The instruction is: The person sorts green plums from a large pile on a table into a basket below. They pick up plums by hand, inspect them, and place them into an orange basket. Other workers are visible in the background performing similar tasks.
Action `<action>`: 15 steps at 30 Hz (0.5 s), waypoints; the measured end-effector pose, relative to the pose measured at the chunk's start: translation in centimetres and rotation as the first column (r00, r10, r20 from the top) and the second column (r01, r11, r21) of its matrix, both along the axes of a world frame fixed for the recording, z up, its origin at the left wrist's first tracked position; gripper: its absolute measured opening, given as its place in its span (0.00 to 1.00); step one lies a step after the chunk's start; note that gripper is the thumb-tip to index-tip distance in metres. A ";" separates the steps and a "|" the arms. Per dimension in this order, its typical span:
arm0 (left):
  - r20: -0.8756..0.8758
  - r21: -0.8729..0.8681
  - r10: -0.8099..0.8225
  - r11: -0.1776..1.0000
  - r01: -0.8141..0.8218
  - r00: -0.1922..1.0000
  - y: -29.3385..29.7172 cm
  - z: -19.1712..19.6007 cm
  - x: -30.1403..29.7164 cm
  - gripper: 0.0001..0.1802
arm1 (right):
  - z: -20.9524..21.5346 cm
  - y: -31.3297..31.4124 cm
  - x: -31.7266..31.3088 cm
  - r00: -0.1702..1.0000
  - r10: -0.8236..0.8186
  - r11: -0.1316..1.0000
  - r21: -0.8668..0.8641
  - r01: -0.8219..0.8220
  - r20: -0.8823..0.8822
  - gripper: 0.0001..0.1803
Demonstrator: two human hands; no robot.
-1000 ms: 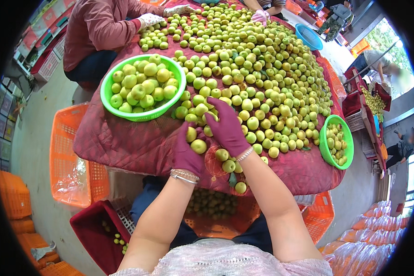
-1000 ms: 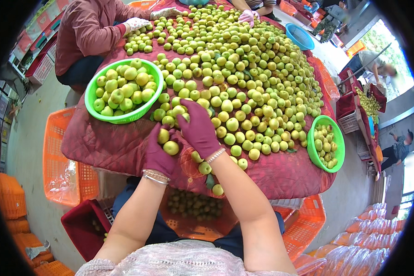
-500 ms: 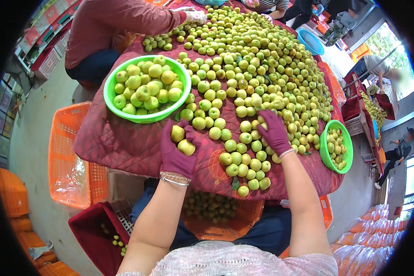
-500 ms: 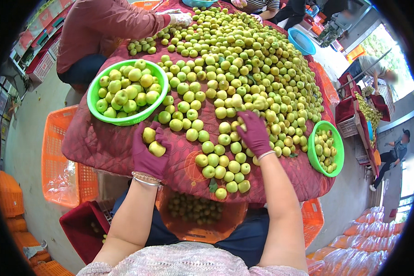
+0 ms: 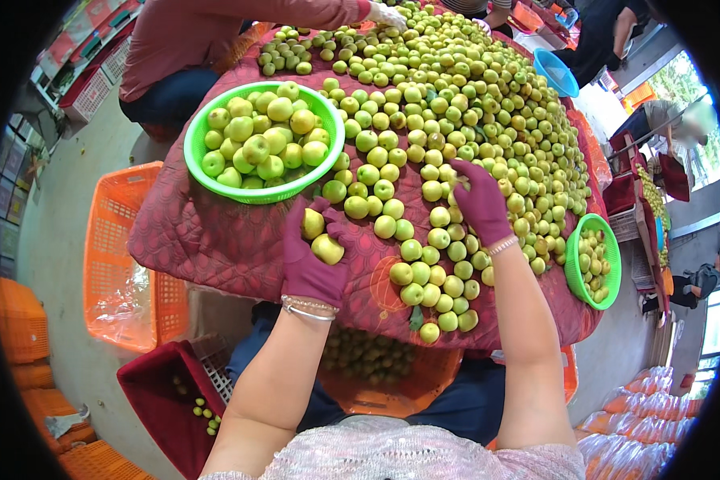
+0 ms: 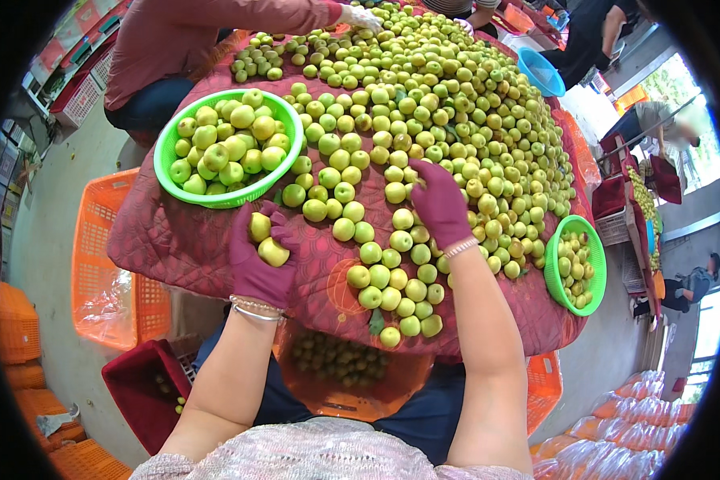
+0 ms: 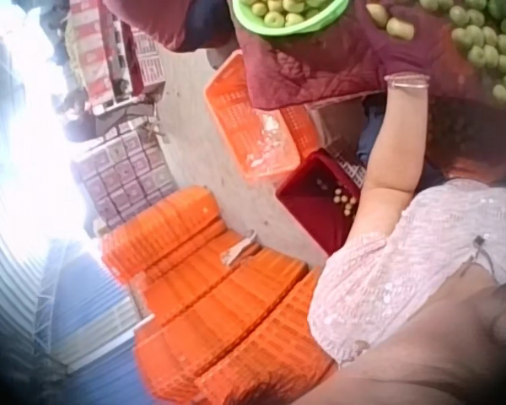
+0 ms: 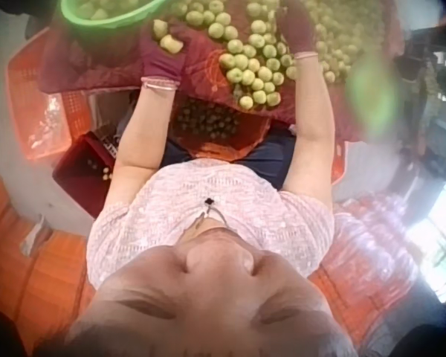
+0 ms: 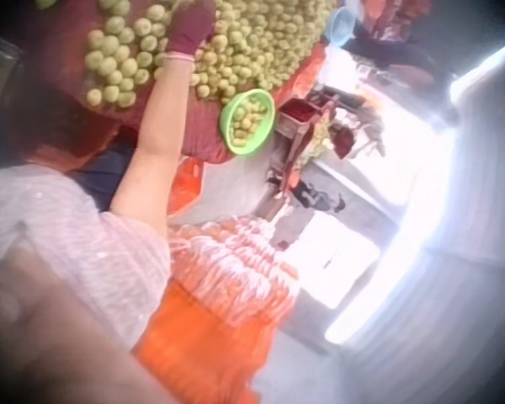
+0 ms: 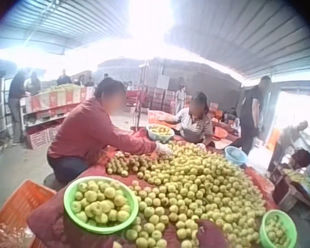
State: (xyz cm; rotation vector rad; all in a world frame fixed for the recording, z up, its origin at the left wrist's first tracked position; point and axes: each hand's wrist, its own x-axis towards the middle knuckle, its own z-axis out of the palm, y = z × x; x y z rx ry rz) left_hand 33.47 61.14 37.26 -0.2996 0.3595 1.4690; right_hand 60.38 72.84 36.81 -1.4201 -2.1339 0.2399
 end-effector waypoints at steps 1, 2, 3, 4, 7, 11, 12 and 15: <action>-0.022 -0.015 0.021 1.000 -0.021 1.000 0.0 -0.2 -0.2 0.16 | -0.1 0.7 -1.9 0.997 0.076 0.995 0.059 -0.078 0.030 0.25; -0.052 0.005 0.050 0.999 -0.050 0.997 0.1 -0.1 -0.2 0.15 | -0.3 1.5 -3.6 0.991 0.124 0.991 0.043 -0.126 0.060 0.26; -0.053 0.017 0.054 0.998 -0.053 0.997 0.1 -0.1 -0.3 0.15 | -0.3 2.3 -5.1 0.981 0.170 0.985 0.026 -0.173 0.089 0.28; -0.055 0.030 0.055 0.998 -0.054 0.997 0.2 -0.2 -0.2 0.15 | -1.8 3.7 -5.9 0.978 0.200 0.980 -0.016 -0.200 0.061 0.29; -0.056 0.099 0.008 0.995 -0.002 0.998 0.6 -0.9 -0.3 0.17 | -5.0 5.3 -7.1 0.967 0.228 0.964 -0.167 -0.208 0.110 0.30; -0.159 -0.045 0.022 0.999 -0.030 0.987 0.5 0.3 0.2 0.19 | -3.2 6.0 -6.0 0.925 0.307 0.849 -0.503 -0.160 0.223 0.27; -0.134 -0.014 0.021 1.000 -0.023 0.991 0.5 0.1 0.2 0.21 | -2.5 5.4 -5.8 0.925 0.308 0.850 -0.501 -0.163 0.221 0.26; -0.136 -0.061 0.061 0.996 -0.069 0.989 0.7 0.5 0.8 0.22 | -0.7 3.9 -5.6 0.962 0.254 0.846 -0.506 -0.168 0.104 0.26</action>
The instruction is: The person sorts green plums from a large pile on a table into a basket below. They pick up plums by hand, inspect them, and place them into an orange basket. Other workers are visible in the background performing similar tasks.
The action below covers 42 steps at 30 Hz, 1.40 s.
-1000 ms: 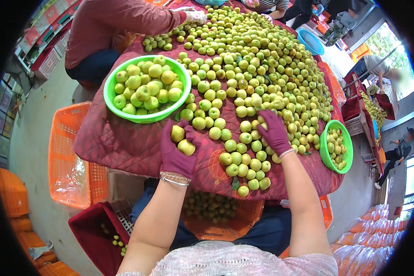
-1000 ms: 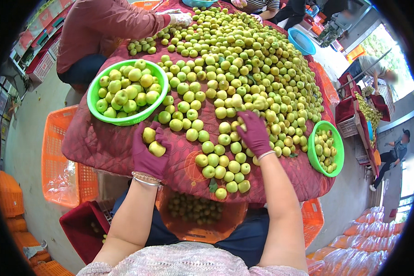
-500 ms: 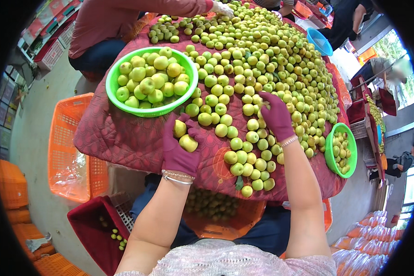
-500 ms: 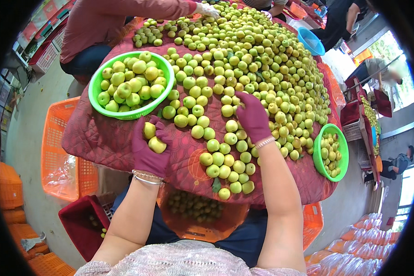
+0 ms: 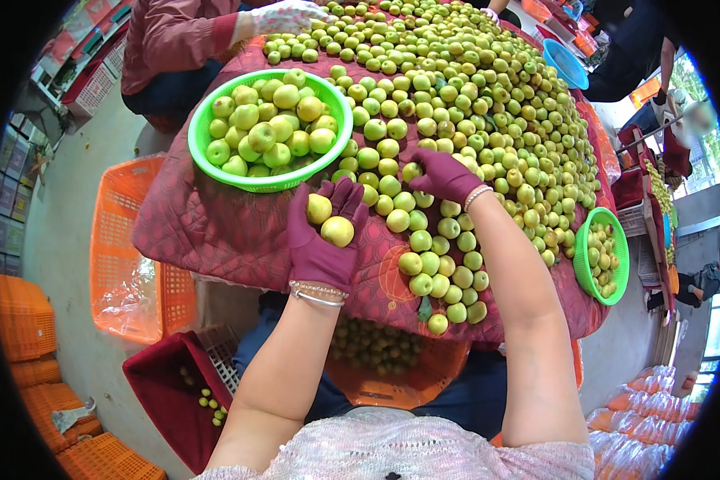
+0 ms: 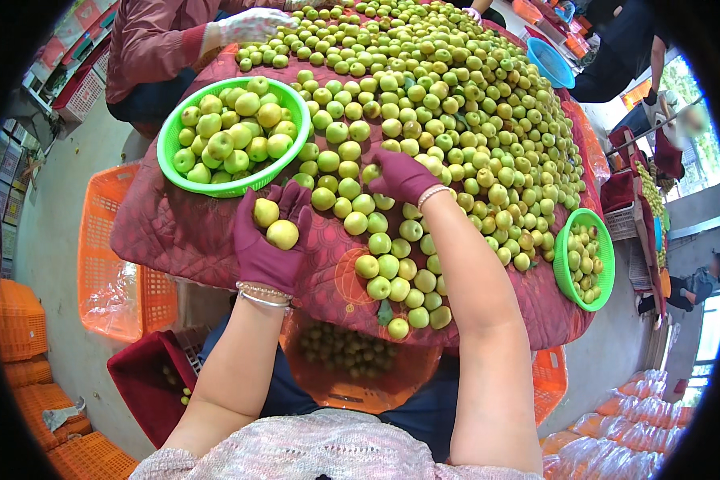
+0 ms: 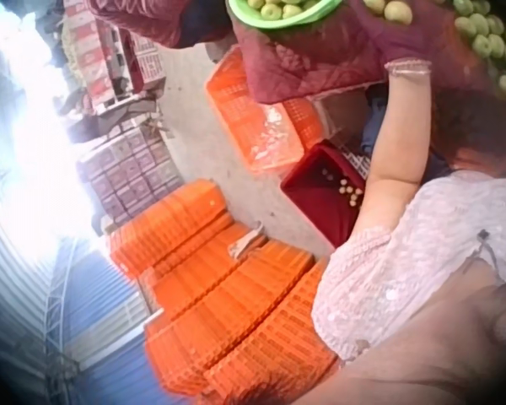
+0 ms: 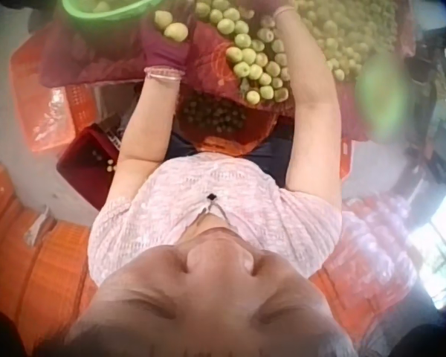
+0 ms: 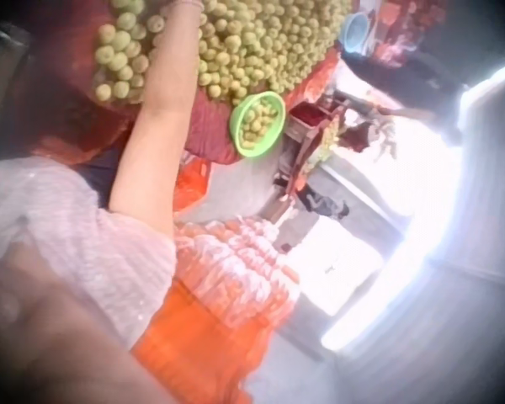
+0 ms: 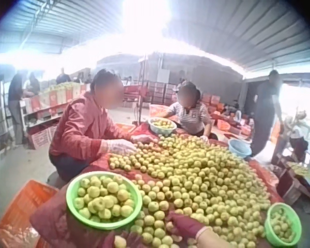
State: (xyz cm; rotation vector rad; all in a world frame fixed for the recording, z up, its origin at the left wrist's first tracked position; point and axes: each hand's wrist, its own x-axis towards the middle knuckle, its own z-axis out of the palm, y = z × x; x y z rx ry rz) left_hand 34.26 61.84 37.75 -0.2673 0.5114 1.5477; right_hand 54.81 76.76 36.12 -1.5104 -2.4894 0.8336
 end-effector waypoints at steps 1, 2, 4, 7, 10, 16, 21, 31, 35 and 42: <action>0.013 0.005 0.001 1.000 -0.001 1.000 0.0 0.1 0.0 0.23 | 0.2 -0.3 0.1 0.998 -0.032 0.999 -0.015 0.031 -0.058 0.26; 0.025 0.025 -0.010 1.000 0.010 1.000 0.1 0.3 0.2 0.23 | 0.3 -0.4 0.3 0.977 -0.078 0.996 0.029 0.085 -0.196 0.26; 0.034 0.051 -0.007 0.999 0.006 0.999 -0.2 0.3 -0.1 0.24 | 3.7 -2.7 -2.1 0.948 0.031 0.998 -0.035 -0.044 -0.318 0.27; 0.097 0.138 -0.043 0.990 0.029 0.994 -0.1 0.6 -0.1 0.25 | 4.8 -4.1 -4.2 0.825 0.121 0.969 -0.115 -0.219 -0.551 0.26; 0.125 0.164 -0.052 0.986 0.031 0.991 -0.2 0.7 -0.1 0.26 | 0.2 -4.1 -5.0 0.973 0.156 0.979 0.159 -0.130 -0.169 0.19; 0.100 0.159 -0.128 0.981 0.111 0.987 0.2 0.1 -0.4 0.26 | -2.6 -8.3 -5.0 0.988 0.102 0.979 0.189 -0.079 -0.120 0.21; 0.037 0.156 -0.230 0.963 0.222 0.973 -0.6 -0.3 0.5 0.23 | -1.8 -10.5 -2.3 0.900 -0.187 0.930 0.226 0.291 -0.393 0.21; -0.715 0.400 -0.060 0.783 0.477 0.697 -2.4 -1.6 4.8 0.39 | -0.1 -12.2 4.4 0.710 -0.261 0.887 0.128 0.444 -0.654 0.20; -0.875 0.361 0.115 0.802 0.476 0.470 -2.3 -0.6 5.5 0.39 | -5.2 -10.0 11.9 0.851 -0.516 0.691 0.541 0.479 -0.093 0.34; -0.903 0.386 0.210 0.779 0.495 0.375 -2.0 0.2 6.0 0.36 | -3.8 -13.2 6.1 0.992 -0.100 0.923 0.367 0.121 -0.076 0.37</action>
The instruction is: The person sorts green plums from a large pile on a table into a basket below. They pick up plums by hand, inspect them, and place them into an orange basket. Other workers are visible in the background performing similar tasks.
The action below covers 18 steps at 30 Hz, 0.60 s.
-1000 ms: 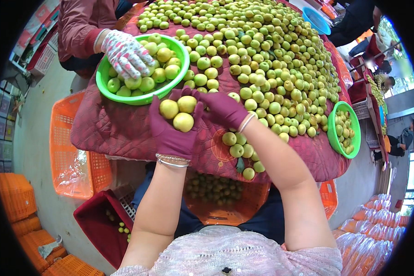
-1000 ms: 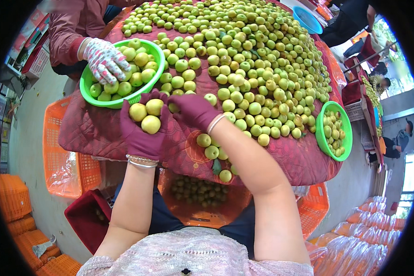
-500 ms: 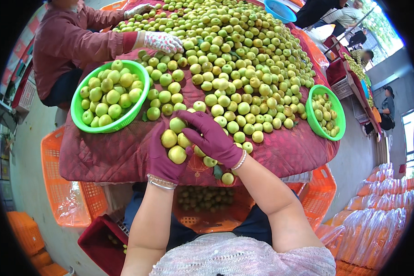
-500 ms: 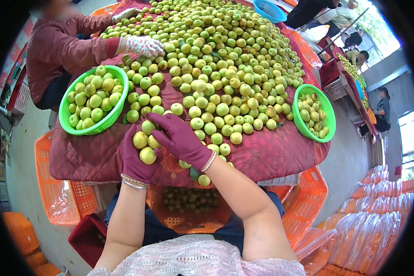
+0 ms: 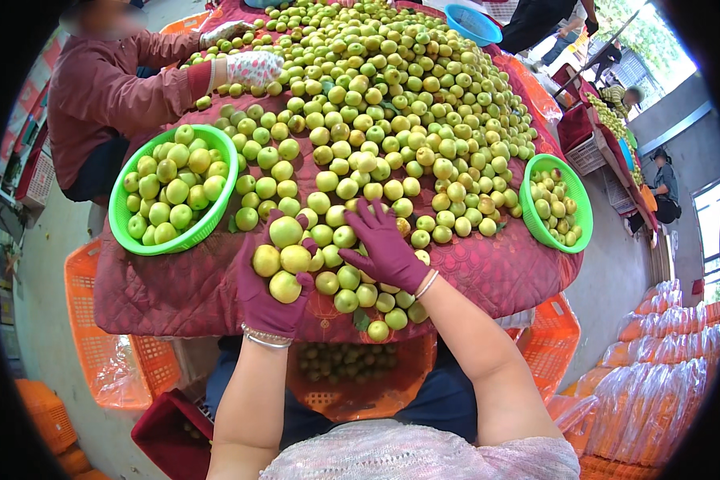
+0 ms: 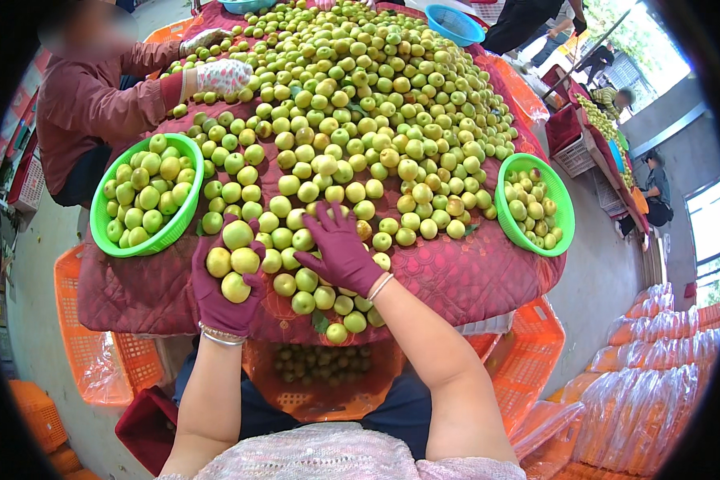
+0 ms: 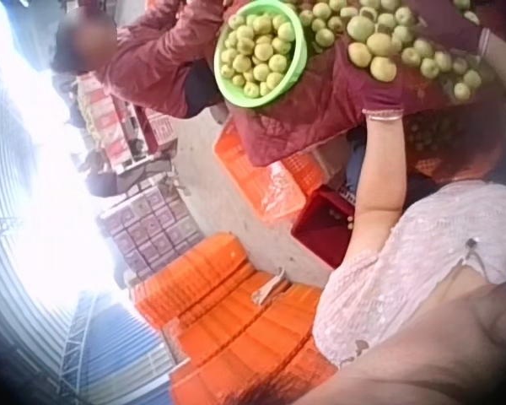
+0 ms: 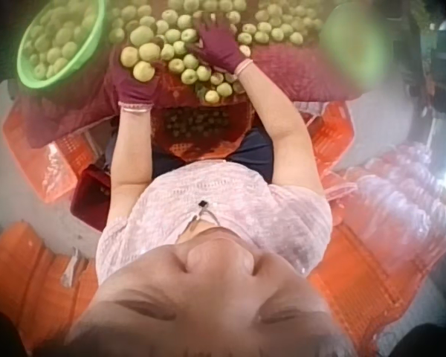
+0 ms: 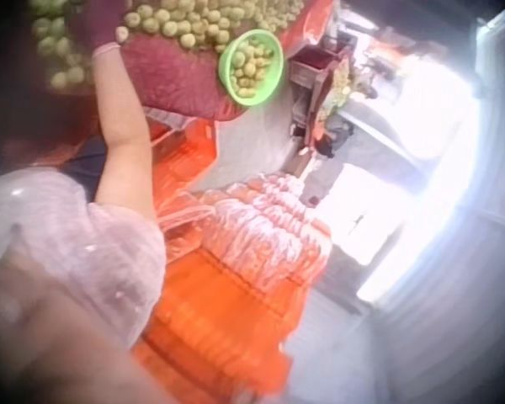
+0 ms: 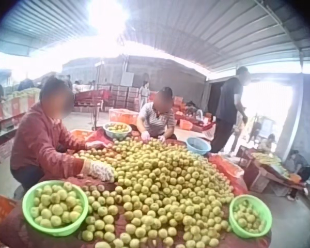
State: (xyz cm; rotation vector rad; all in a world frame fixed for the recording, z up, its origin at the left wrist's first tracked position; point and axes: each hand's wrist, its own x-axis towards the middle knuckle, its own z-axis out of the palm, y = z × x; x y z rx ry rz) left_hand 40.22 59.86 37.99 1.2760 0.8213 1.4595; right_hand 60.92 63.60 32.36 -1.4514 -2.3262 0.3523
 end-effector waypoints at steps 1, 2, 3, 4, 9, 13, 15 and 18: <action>0.278 -0.156 0.017 0.987 0.027 0.960 -0.2 0.7 0.3 0.34 | 0.9 0.7 -0.4 0.979 0.057 0.997 -0.042 -0.066 -0.195 0.34; 0.229 -0.156 0.041 0.988 -0.005 0.973 -0.2 0.3 0.2 0.34 | 2.6 1.4 0.4 0.899 -0.112 0.900 -0.427 -0.089 -0.423 0.27; 0.179 -0.151 0.064 0.988 -0.037 0.982 0.0 -0.1 0.0 0.33 | 2.9 2.8 1.9 0.898 -0.207 0.923 -0.383 0.047 -0.388 0.26; 0.129 -0.148 0.090 0.987 -0.070 0.988 0.1 -0.5 -0.2 0.32 | 2.8 4.5 3.5 0.883 -0.303 0.925 -0.335 0.181 -0.358 0.24; 0.050 -0.045 0.086 0.995 -0.084 0.995 0.7 -2.0 0.3 0.32 | 0.0 11.6 11.0 0.838 -0.546 0.744 0.471 0.473 0.020 0.24; -0.092 0.052 0.091 0.995 -0.086 0.992 0.4 -1.3 -0.3 0.32 | 2.7 12.5 9.4 0.924 -0.379 0.907 0.218 0.359 0.055 0.25; 0.040 -0.020 0.094 0.995 -0.093 0.995 -0.1 -1.5 -0.5 0.27 | 5.6 9.7 2.7 0.961 -0.100 0.991 0.058 0.119 -0.260 0.24; 0.442 -0.281 0.211 0.956 -0.089 0.872 -1.8 -2.8 0.5 0.23 | 9.9 2.4 -8.3 0.794 -0.037 0.881 -0.395 -0.261 -0.607 0.27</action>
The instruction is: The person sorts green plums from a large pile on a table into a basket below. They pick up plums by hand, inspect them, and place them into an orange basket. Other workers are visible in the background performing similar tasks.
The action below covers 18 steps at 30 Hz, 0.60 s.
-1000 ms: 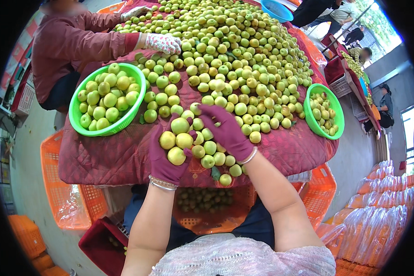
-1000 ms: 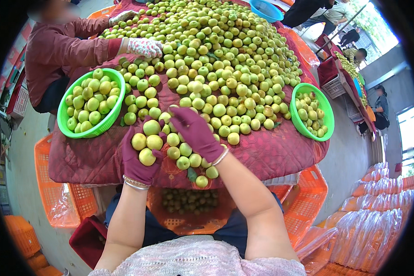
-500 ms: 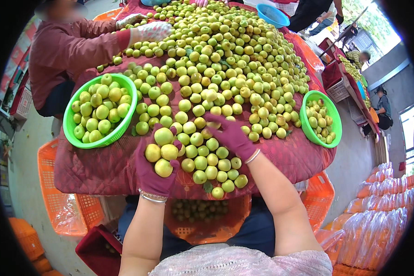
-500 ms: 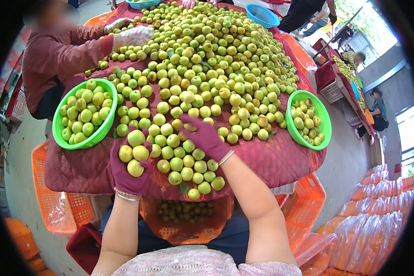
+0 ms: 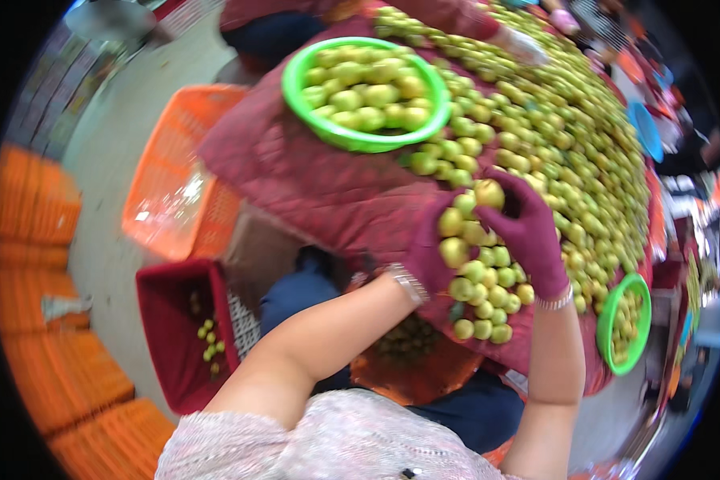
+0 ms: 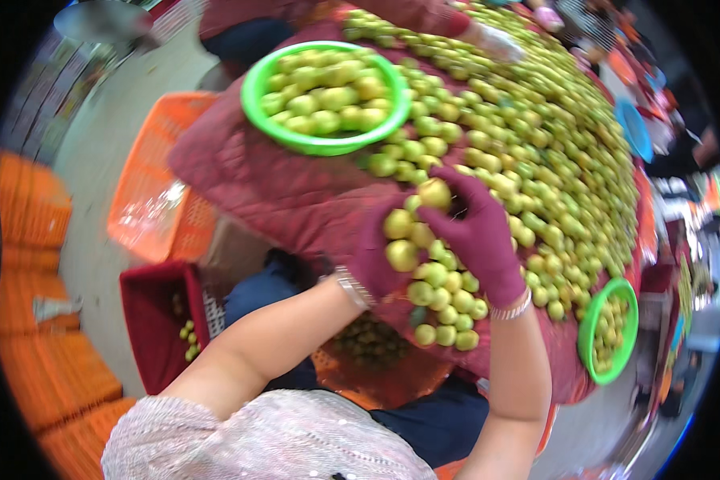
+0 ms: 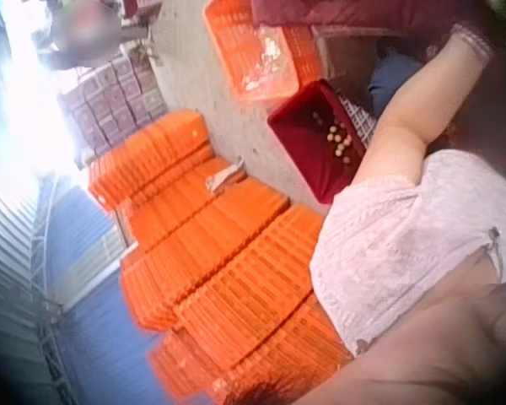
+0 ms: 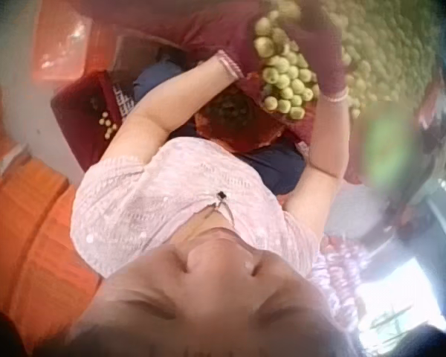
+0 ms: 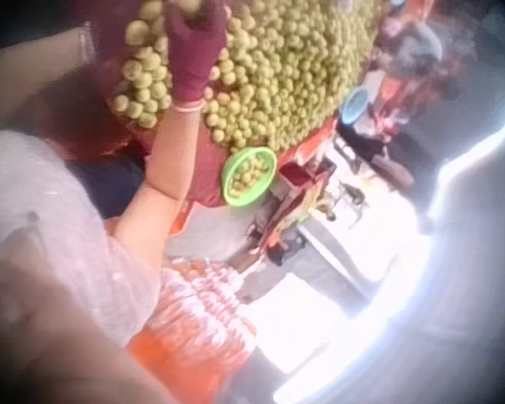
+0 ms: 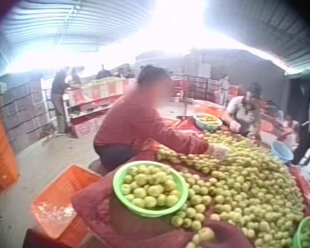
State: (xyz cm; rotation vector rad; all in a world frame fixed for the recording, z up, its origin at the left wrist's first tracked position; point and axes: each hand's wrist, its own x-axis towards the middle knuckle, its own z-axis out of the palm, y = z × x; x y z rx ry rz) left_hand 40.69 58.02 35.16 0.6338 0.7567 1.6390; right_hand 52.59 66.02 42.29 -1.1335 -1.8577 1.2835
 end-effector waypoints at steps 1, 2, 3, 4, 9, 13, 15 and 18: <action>0.116 -0.053 0.041 0.998 -0.035 0.992 -0.2 -0.4 -0.1 0.22 | 0.9 -2.6 -3.7 0.989 0.140 0.990 0.011 -0.140 -0.044 0.27; 0.128 -0.073 0.060 0.996 -0.050 0.990 -0.5 -1.7 -0.4 0.21 | 1.1 -5.5 -8.1 0.958 0.257 0.963 0.113 -0.243 -0.127 0.28; 0.157 -0.073 0.038 0.997 -0.027 0.987 -0.4 -2.3 0.0 0.20 | 1.5 -7.6 -11.1 0.907 0.405 0.914 0.079 -0.398 -0.119 0.29; 0.320 -0.054 -0.043 0.997 0.063 0.946 0.1 -1.9 0.3 0.19 | 1.9 -10.1 -13.4 0.861 0.483 0.875 0.131 -0.466 -0.160 0.31; 0.742 0.000 -0.224 0.943 0.334 0.632 1.8 1.9 -0.3 0.22 | 3.2 -13.8 -15.4 0.870 0.491 0.812 0.379 -0.444 -0.033 0.35; 0.806 0.114 -0.264 0.948 0.297 0.531 1.5 1.0 -1.4 0.31 | 0.3 -11.2 -7.9 0.971 -0.098 0.914 0.366 0.175 -0.218 0.25; 0.801 0.172 -0.308 0.940 0.294 0.514 1.8 1.2 -1.1 0.36 | -0.7 -9.4 -4.1 0.833 -0.428 0.867 0.101 0.488 -0.350 0.21; 0.805 0.146 -0.301 0.935 0.322 0.511 2.1 1.6 0.4 0.38 | -1.5 -8.7 0.0 0.650 -0.590 0.808 -0.347 0.476 -0.480 0.22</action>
